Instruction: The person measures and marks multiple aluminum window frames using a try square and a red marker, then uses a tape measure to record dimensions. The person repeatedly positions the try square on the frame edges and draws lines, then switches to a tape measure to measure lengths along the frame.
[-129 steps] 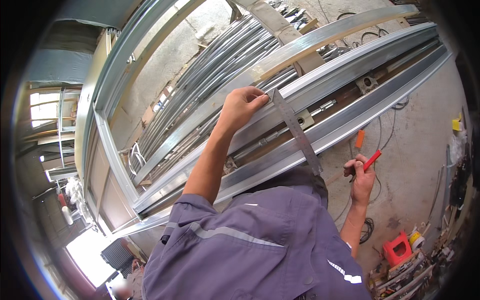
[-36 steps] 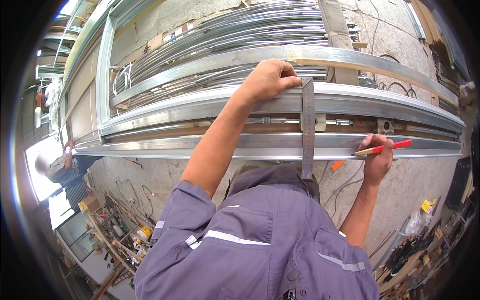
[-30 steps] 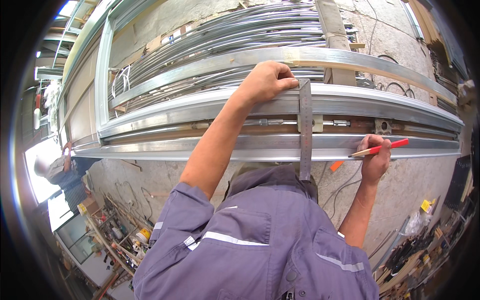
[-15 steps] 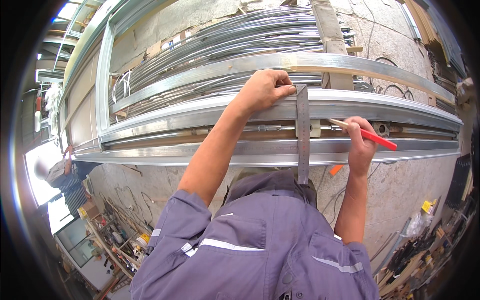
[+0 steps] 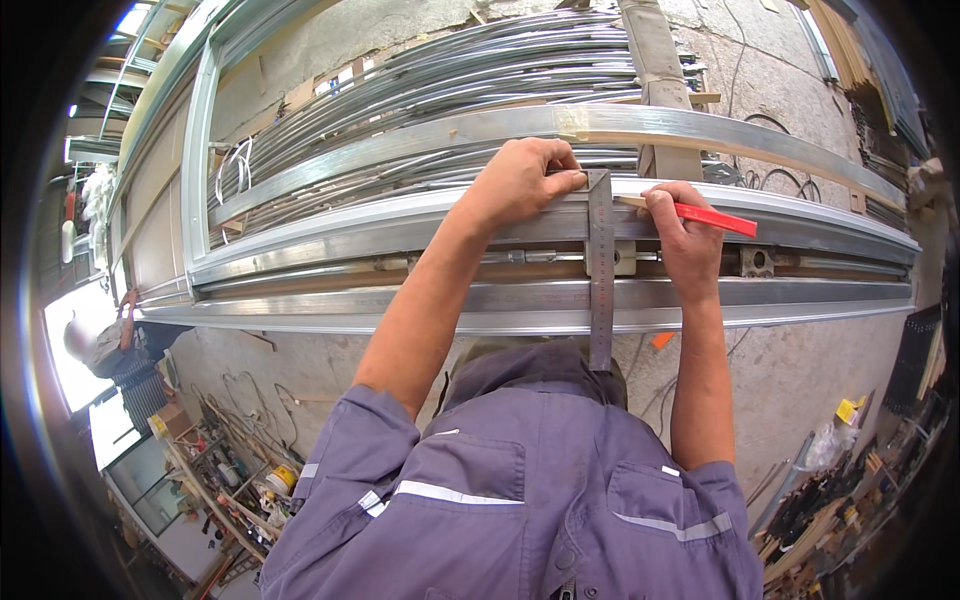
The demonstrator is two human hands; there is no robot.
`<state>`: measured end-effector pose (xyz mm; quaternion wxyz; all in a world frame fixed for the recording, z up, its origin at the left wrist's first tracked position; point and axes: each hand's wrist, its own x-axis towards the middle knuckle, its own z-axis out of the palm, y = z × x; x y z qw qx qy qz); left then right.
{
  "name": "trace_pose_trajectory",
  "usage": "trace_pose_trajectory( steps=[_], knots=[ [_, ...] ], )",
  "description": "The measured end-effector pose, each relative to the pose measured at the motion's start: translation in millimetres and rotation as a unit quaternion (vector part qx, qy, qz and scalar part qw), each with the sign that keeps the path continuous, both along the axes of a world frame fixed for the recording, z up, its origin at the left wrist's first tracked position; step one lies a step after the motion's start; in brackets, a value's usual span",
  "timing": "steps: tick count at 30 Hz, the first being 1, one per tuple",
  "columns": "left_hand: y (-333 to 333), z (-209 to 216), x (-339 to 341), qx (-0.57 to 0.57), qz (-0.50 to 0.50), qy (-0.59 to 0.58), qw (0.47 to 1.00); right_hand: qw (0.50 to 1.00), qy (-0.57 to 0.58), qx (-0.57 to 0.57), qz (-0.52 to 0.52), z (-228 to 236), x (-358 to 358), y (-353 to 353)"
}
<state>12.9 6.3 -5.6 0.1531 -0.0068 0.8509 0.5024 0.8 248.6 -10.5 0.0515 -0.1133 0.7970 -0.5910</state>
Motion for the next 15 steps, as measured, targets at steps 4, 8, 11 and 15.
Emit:
trace_pose_trajectory(
  steps=[4,8,11,15],
  knots=[
    [-1.9,-0.7,-2.1,0.0,-0.01,-0.005,1.0,1.0,-0.023,0.009,-0.015,4.3,0.8,-2.7],
    [-2.9,0.7,-2.6,0.0,-0.014,0.0,1.0,0.999,-0.036,0.021,-0.022,8.0,0.6,-4.3],
    [-2.6,2.2,-3.3,-0.001,-0.016,0.0,1.0,0.999,-0.019,0.025,-0.02,6.6,-0.2,-4.5],
    [-4.1,2.1,-3.5,-0.002,-0.021,0.005,1.0,0.999,-0.01,0.037,-0.013,8.4,-0.9,-5.0]
  ],
)
